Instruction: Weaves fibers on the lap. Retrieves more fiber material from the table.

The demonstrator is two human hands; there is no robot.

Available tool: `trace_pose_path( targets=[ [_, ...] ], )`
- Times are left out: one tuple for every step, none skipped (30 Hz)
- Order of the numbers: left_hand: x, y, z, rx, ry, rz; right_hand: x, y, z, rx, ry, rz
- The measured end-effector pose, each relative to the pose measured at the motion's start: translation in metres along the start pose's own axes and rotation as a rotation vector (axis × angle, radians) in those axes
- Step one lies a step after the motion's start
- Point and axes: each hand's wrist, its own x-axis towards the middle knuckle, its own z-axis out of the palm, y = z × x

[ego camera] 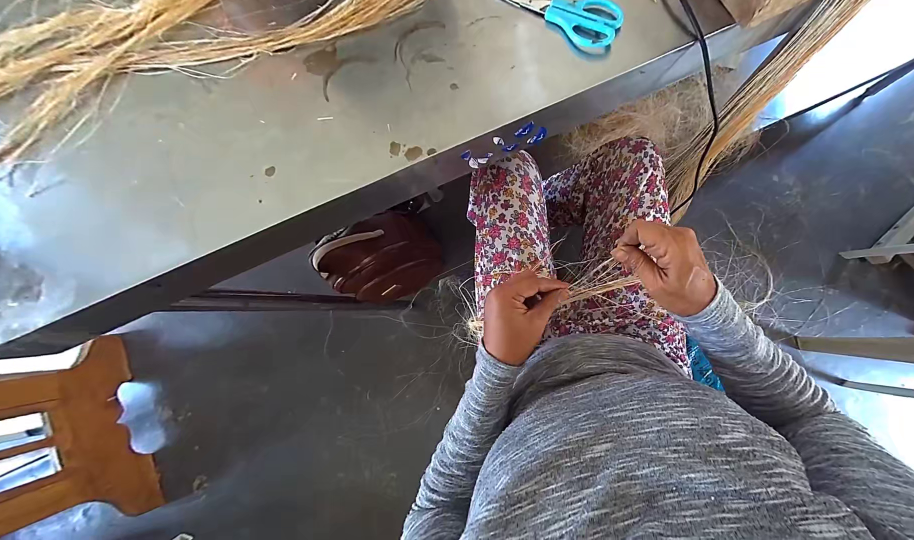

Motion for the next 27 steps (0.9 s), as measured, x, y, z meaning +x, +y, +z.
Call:
trace_pose_path(
  targets=[
    [-0.001,0.003,-0.005,0.035,-0.063,-0.021,0.001,-0.002,-0.002,-0.005,-0.003,-0.009],
    [-0.001,0.008,-0.011,0.078,-0.127,-0.037,0.002,-0.005,-0.004,-0.017,-0.005,-0.023],
    [-0.001,0.015,-0.016,0.132,-0.165,-0.031,0.003,-0.007,-0.005,-0.032,-0.004,-0.039],
    [-0.001,0.025,-0.019,0.192,-0.158,-0.003,0.003,-0.009,-0.007,-0.050,-0.002,-0.060],
    [-0.001,0.035,-0.020,0.248,-0.109,0.046,0.004,-0.011,-0.008,-0.067,-0.003,-0.083],
    [0.000,0.045,-0.019,0.295,-0.042,0.105,0.004,-0.013,-0.010,-0.081,-0.006,-0.103],
    [0.002,0.054,-0.016,0.326,0.023,0.165,0.004,-0.014,-0.011,-0.091,-0.009,-0.120],
    [0.004,0.061,-0.011,0.332,0.063,0.211,0.005,-0.015,-0.012,-0.095,-0.008,-0.134],
    [0.007,0.066,-0.005,0.303,0.070,0.241,0.004,-0.016,-0.012,-0.096,-0.004,-0.145],
    [0.011,0.068,0.002,0.243,0.049,0.248,0.003,-0.018,-0.012,-0.101,0.000,-0.154],
    [0.014,0.066,0.009,0.154,0.006,0.225,0.003,-0.018,-0.012,-0.098,0.002,-0.158],
    [0.017,0.062,0.016,0.057,-0.044,0.172,0.002,-0.019,-0.012,-0.089,0.001,-0.155],
    [0.019,0.057,0.022,-0.052,-0.088,0.097,0.002,-0.019,-0.012,-0.085,0.005,-0.155],
    [0.020,0.053,0.028,-0.174,-0.119,0.015,0.002,-0.019,-0.012,-0.080,0.012,-0.153],
    [0.021,0.048,0.033,-0.299,-0.126,-0.072,0.001,-0.019,-0.012,-0.073,0.018,-0.147],
    [0.020,0.045,0.038,-0.405,-0.118,-0.151,0.001,-0.019,-0.013,-0.068,0.020,-0.136],
    [0.018,0.042,0.041,-0.487,-0.116,-0.207,0.001,-0.018,-0.013,-0.062,0.019,-0.127],
    [0.017,0.039,0.042,-0.533,-0.113,-0.237,0.000,-0.018,-0.014,-0.059,0.019,-0.120],
    [0.017,0.037,0.043,-0.549,-0.111,-0.255,0.000,-0.017,-0.014,-0.053,0.018,-0.116],
    [0.016,0.036,0.042,-0.545,-0.104,-0.264,0.000,-0.016,-0.014,-0.046,0.016,-0.115],
    [0.016,0.036,0.042,-0.539,-0.093,-0.268,0.000,-0.015,-0.013,-0.040,0.013,-0.114],
    [0.016,0.036,0.041,-0.534,-0.082,-0.267,0.000,-0.014,-0.013,-0.034,0.013,-0.112],
    [0.016,0.035,0.041,-0.525,-0.072,-0.262,0.000,-0.014,-0.012,-0.026,0.012,-0.109],
    [0.017,0.035,0.041,-0.508,-0.063,-0.257,0.000,-0.013,-0.011,-0.014,0.010,-0.101],
    [0.017,0.035,0.041,-0.481,-0.054,-0.248,0.000,-0.013,-0.011,0.001,0.005,-0.088],
    [0.017,0.035,0.041,-0.445,-0.044,-0.236,0.001,-0.012,-0.012,0.015,-0.001,-0.071],
    [0.017,0.035,0.041,-0.403,-0.035,-0.226,0.001,-0.010,-0.014,0.023,0.002,-0.052]
  ],
)
